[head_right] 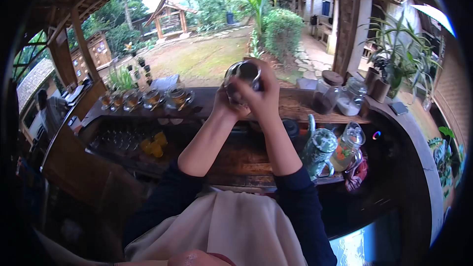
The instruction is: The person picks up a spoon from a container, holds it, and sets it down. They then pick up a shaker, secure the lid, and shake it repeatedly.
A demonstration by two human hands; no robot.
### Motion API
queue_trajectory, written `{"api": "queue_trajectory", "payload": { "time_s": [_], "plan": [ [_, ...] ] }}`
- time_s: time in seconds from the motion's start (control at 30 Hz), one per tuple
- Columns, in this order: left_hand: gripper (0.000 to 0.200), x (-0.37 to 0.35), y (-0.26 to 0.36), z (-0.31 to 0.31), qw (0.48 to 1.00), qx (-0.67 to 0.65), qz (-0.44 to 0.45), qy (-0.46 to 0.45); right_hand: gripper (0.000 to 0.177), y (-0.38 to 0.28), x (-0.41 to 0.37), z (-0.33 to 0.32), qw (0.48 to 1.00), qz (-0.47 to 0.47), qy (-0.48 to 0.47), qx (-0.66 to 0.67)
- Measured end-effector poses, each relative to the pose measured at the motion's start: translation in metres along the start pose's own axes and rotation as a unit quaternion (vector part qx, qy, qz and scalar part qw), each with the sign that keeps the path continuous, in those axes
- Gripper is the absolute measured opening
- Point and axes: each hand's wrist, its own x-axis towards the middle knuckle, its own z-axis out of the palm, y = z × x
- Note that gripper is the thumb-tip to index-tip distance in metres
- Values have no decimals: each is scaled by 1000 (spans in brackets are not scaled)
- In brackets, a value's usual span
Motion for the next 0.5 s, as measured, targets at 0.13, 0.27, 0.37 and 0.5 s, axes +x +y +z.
{"api": "queue_trajectory", "payload": {
  "time_s": [0.13, 0.27, 0.37, 0.5],
  "plan": [
    [47, -16, -14, 52, 960, 177, 9, -217, 40, -53, 13, -22, 977, -202, 41, -62],
    [60, -30, -32, 87, 907, 183, 57, -374, 27, -70, 3, -59, 900, -418, -18, -120],
    [45, 12, -44, 78, 966, 135, -110, -192, 32, -40, -6, -78, 920, -368, 49, -125],
    [34, 38, -83, 72, 976, 153, -128, 89, 40, -26, 17, -92, 977, 51, 169, -123]
  ]
}}
